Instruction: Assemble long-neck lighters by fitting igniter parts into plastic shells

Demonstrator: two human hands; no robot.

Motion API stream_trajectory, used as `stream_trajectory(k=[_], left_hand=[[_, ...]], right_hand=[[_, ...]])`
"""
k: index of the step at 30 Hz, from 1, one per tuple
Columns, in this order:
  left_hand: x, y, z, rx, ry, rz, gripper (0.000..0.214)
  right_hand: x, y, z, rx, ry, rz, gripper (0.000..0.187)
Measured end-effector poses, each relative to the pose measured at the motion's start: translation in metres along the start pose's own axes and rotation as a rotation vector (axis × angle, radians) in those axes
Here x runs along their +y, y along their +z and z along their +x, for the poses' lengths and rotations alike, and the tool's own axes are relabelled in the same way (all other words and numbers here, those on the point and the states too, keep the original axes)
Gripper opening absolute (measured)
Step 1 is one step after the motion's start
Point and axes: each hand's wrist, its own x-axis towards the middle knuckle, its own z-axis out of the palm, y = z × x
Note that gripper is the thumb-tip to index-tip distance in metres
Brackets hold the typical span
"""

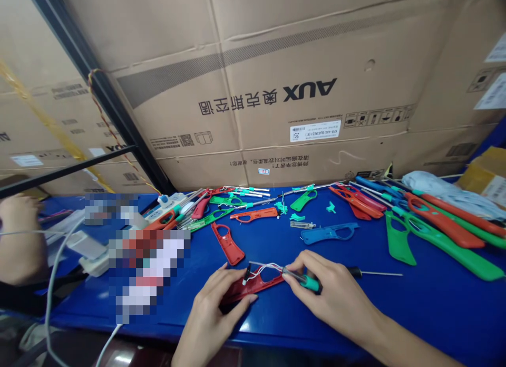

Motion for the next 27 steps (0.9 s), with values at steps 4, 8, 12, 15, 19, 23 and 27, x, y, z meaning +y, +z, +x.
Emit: stream_trajectory(k=[4,8,12,15,19,23,27], left_hand=[[0.000,0.000,0.000,0.003,-0.021,-0.024,0.033],[0.001,-0.001,0.001,-0.016,-0.036,-0.045,0.035],[0.002,-0.001,0.002,-0.012,-0.039,-0.063,0.034],[0.004,-0.001,0.002,-0.016,-0.033,-0.084,0.028],[0.005,-0.003,0.003,-0.021,-0.026,-0.098,0.026],[0.006,-0.003,0.005,-0.021,-0.025,-0.119,0.022],[0.007,-0.004,0.007,-0.033,-0.056,-0.169,0.019]], right_hand=[[0.003,0.002,0.002,0.015,-0.005,-0.028,0.009],[0.004,0.005,-0.001,-0.019,-0.001,-0.089,0.012],[0.003,0.007,-0.005,-0.078,0.006,-0.162,0.010],[0.004,0.005,-0.006,-0.133,0.006,-0.219,0.008],[0.006,-0.003,-0.006,-0.207,-0.009,-0.205,0.004],[0.005,-0.008,-0.005,-0.234,-0.025,-0.187,0.013],[0.004,-0.009,-0.001,-0.225,-0.029,-0.176,0.015]])
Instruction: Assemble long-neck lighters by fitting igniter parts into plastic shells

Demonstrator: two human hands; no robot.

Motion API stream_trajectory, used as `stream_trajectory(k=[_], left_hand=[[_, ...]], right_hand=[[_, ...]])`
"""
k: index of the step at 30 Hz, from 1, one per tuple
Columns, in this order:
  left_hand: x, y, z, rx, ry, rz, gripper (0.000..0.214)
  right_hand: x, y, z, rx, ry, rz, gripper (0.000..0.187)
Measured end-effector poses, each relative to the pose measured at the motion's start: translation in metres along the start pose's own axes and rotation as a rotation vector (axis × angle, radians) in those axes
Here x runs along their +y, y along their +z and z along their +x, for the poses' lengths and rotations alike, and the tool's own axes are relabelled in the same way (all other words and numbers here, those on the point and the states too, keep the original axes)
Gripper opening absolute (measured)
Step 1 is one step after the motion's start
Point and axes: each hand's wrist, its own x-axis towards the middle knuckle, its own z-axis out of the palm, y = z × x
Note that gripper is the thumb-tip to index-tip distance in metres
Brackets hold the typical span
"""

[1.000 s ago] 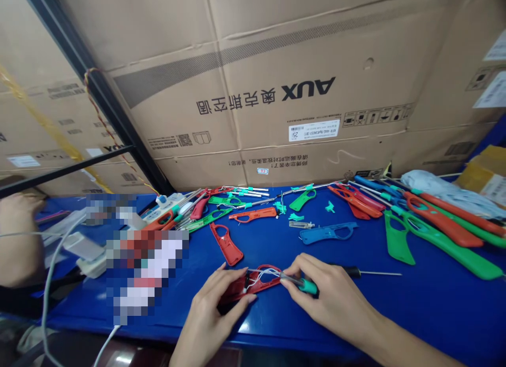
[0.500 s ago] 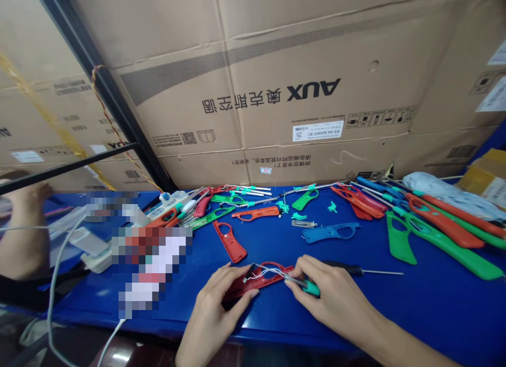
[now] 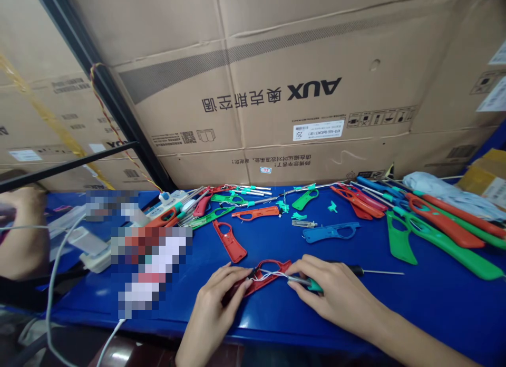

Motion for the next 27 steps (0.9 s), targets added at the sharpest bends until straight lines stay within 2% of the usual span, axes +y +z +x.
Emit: stream_trajectory(k=[9,18,27], left_hand=[[0.001,-0.001,0.004,-0.018,-0.007,-0.039,0.021],[0.000,-0.001,0.001,0.014,0.085,0.042,0.024],[0.000,-0.002,0.004,-0.027,-0.015,-0.051,0.021]], right_hand=[[-0.003,-0.002,-0.003,0.028,-0.029,0.013,0.016],[0.002,0.003,-0.008,0.026,-0.004,-0.016,0.015],[0.001,0.003,-0.007,0.030,0.002,0.006,0.014]])
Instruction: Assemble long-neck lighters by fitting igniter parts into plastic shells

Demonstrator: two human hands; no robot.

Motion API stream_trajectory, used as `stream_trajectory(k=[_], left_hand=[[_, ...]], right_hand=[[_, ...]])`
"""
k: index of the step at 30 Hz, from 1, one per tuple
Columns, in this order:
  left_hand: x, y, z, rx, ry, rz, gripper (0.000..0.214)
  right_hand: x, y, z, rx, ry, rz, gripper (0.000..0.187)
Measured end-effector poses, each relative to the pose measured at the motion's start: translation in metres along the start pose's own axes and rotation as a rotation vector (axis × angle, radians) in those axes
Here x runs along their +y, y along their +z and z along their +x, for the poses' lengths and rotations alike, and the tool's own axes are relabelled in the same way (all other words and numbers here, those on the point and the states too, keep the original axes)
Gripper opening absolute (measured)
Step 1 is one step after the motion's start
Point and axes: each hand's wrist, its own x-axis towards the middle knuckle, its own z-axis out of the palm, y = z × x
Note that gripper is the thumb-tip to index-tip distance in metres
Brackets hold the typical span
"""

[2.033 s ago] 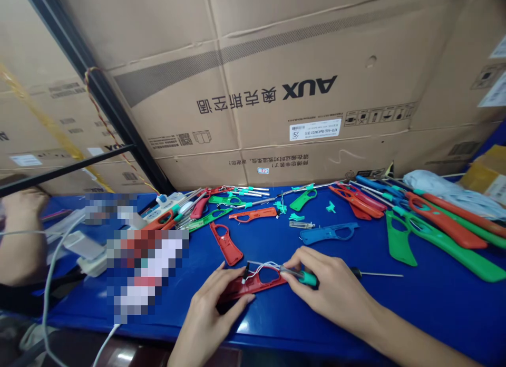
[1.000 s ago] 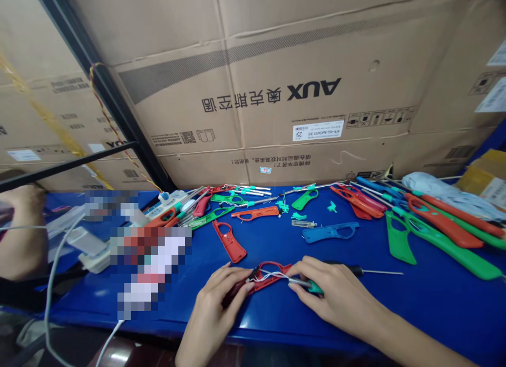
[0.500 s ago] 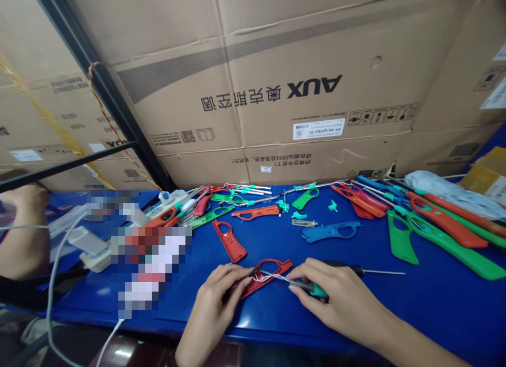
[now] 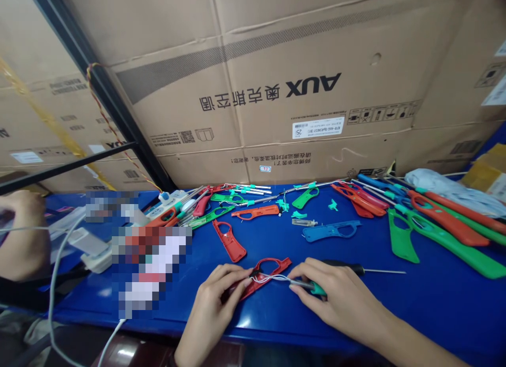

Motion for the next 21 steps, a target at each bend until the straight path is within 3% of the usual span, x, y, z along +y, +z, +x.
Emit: stream_trajectory(k=[3,7,13,21], left_hand=[[0.0012,0.0007,-0.0007,0.023,0.024,0.038,0.021],[0.0029,0.0021,-0.0013,0.077,0.162,0.236,0.025],[0.0043,-0.0012,-0.0010,0.007,0.275,0.481,0.034],[0.0005,-0.0046,-0.0010,-0.033,0.158,0.219,0.031]], right_hand=[[-0.0006,0.0003,0.0001,-0.002,-0.010,0.007,0.014],[-0.0001,0.0013,-0.0007,0.010,-0.024,0.003,0.014],[0.0008,-0.0011,-0.0005,-0.003,-0.014,0.003,0.014],[-0.0005,-0.0036,0.0065,-0.042,0.004,0.084,0.010]])
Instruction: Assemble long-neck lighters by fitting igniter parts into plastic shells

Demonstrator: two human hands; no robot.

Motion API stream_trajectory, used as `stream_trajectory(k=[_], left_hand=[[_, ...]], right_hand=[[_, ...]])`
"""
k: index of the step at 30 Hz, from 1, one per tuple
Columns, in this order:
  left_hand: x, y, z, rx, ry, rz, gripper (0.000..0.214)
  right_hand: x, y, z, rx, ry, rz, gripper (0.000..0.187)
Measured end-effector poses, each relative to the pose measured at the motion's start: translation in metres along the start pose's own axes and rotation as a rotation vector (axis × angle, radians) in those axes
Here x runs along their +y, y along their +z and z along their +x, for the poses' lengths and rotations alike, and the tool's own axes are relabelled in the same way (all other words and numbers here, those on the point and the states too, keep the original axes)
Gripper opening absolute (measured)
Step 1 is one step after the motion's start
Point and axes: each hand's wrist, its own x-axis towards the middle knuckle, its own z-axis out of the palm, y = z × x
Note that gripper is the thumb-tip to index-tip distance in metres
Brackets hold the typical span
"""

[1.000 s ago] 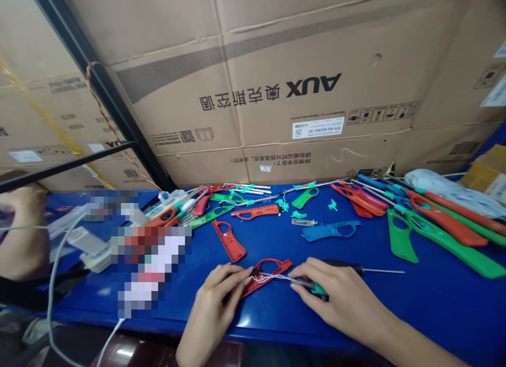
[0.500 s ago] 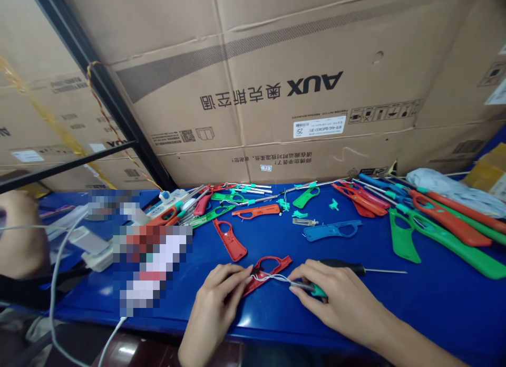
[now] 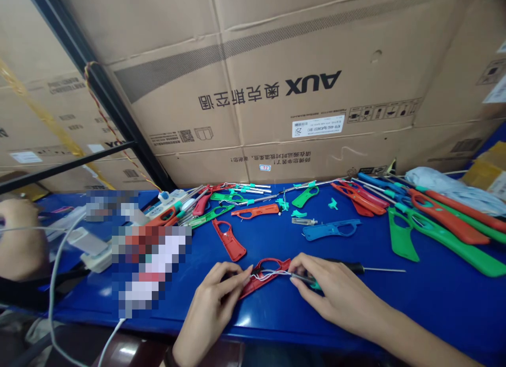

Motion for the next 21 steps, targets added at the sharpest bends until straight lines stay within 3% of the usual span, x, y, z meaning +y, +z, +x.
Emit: stream_trajectory(k=[9,15,21], left_hand=[[0.007,-0.002,0.003,0.055,0.138,0.229,0.031],[0.004,0.007,0.000,0.037,0.016,0.049,0.027],[0.006,0.012,0.000,0.066,-0.067,-0.022,0.022]], right_hand=[[-0.006,-0.003,0.020,-0.018,0.052,-0.112,0.020],[-0.006,0.006,0.032,-0.033,0.050,-0.150,0.015],[-0.003,0.017,0.029,-0.042,0.126,-0.033,0.014]])
